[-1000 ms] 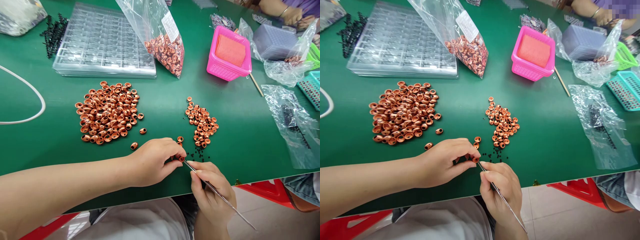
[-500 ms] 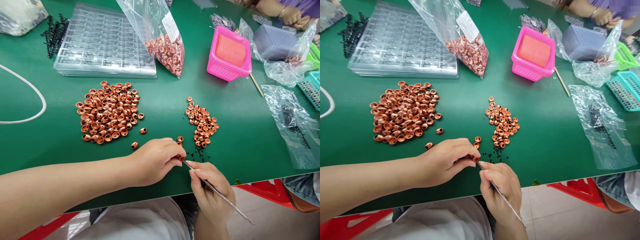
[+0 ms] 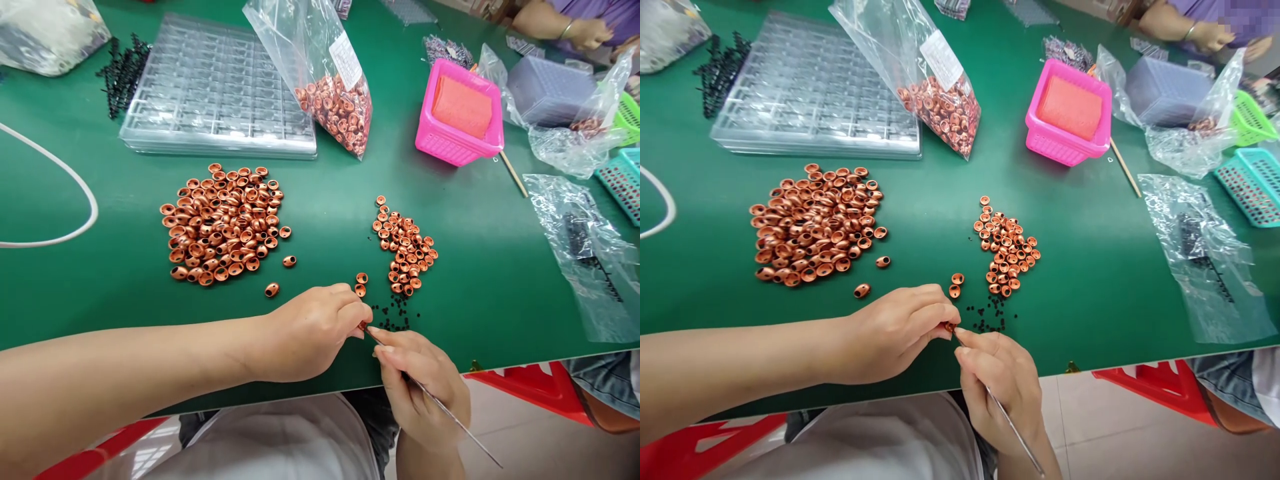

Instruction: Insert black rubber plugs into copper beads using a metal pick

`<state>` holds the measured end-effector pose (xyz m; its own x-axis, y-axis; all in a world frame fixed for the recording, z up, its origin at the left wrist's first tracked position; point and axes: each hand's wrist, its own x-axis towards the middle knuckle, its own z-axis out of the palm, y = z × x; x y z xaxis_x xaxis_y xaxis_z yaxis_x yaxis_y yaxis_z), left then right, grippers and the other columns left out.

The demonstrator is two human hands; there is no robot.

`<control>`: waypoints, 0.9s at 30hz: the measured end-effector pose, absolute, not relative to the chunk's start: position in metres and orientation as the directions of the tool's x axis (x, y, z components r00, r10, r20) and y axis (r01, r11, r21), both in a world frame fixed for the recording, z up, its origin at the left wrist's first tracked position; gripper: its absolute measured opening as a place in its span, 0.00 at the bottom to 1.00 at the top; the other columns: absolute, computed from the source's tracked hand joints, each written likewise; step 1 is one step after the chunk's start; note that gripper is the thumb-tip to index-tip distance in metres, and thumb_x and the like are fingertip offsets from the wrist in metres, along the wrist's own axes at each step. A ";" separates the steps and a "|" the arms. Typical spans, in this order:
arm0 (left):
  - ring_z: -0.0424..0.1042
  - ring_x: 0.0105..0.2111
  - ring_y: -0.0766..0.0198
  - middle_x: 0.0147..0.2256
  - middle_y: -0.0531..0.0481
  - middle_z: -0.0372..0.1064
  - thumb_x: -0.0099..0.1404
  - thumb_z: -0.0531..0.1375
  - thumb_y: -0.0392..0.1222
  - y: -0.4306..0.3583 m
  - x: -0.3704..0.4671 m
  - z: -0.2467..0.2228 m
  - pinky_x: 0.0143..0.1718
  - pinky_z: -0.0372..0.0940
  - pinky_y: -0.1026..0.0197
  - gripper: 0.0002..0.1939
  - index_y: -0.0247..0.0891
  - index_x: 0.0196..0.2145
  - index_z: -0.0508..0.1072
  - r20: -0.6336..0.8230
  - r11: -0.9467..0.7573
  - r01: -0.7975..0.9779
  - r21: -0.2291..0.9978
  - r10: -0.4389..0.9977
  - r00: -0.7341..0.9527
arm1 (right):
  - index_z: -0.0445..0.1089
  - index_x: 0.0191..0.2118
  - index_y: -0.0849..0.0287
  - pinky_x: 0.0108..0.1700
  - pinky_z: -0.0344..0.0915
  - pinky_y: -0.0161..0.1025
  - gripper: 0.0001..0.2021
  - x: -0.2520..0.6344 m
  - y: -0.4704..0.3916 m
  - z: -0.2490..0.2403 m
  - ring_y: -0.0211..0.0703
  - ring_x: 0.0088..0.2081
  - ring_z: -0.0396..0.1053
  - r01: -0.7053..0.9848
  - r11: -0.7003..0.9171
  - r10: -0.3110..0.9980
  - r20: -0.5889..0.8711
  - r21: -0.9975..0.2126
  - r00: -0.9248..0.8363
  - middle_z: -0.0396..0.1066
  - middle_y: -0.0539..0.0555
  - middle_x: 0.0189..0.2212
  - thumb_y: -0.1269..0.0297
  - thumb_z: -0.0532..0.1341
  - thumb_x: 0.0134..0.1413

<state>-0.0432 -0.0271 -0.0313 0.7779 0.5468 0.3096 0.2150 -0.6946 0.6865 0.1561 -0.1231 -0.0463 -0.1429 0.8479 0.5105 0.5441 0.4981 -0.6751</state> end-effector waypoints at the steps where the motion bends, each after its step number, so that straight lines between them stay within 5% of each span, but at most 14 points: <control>1: 0.65 0.31 0.62 0.32 0.46 0.71 0.73 0.50 0.30 -0.027 -0.043 -0.032 0.32 0.63 0.61 0.09 0.31 0.38 0.70 0.316 -0.697 0.217 0.683 0.550 0.773 | 0.70 0.50 0.58 0.44 0.77 0.43 0.23 0.156 -0.123 -0.047 0.44 0.45 0.79 0.551 0.503 0.844 0.514 -0.666 -0.150 0.79 0.57 0.45 0.85 0.63 0.51; 8: 0.68 0.33 0.63 0.33 0.47 0.73 0.72 0.53 0.31 -0.024 -0.042 -0.030 0.35 0.66 0.62 0.07 0.33 0.40 0.71 0.276 -0.627 0.201 0.752 0.577 0.769 | 0.68 0.46 0.56 0.43 0.76 0.40 0.18 0.150 -0.117 -0.041 0.40 0.42 0.78 0.570 0.456 0.865 0.492 -0.683 -0.102 0.79 0.54 0.42 0.83 0.62 0.53; 15: 0.70 0.34 0.64 0.35 0.49 0.74 0.71 0.55 0.33 -0.020 -0.044 -0.028 0.37 0.66 0.64 0.05 0.36 0.41 0.72 0.224 -0.544 0.193 0.816 0.606 0.763 | 0.70 0.43 0.55 0.38 0.75 0.43 0.16 0.148 -0.118 -0.047 0.44 0.39 0.78 0.383 0.389 0.860 0.479 -0.838 0.174 0.79 0.52 0.36 0.82 0.63 0.53; 27: 0.69 0.33 0.65 0.32 0.51 0.73 0.70 0.58 0.33 -0.018 -0.044 -0.026 0.37 0.64 0.65 0.04 0.36 0.41 0.72 0.170 -0.490 0.212 0.845 0.623 0.763 | 0.70 0.45 0.55 0.37 0.75 0.44 0.17 0.147 -0.120 -0.050 0.45 0.38 0.79 0.365 0.399 0.852 0.487 -0.841 0.192 0.78 0.52 0.36 0.82 0.63 0.53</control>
<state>-0.0442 -0.0183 -0.0256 0.7632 0.6233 0.1701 0.2119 -0.4902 0.8455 0.1466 -0.1195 -0.0497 0.1923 0.8519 0.4871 0.3648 0.3988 -0.8414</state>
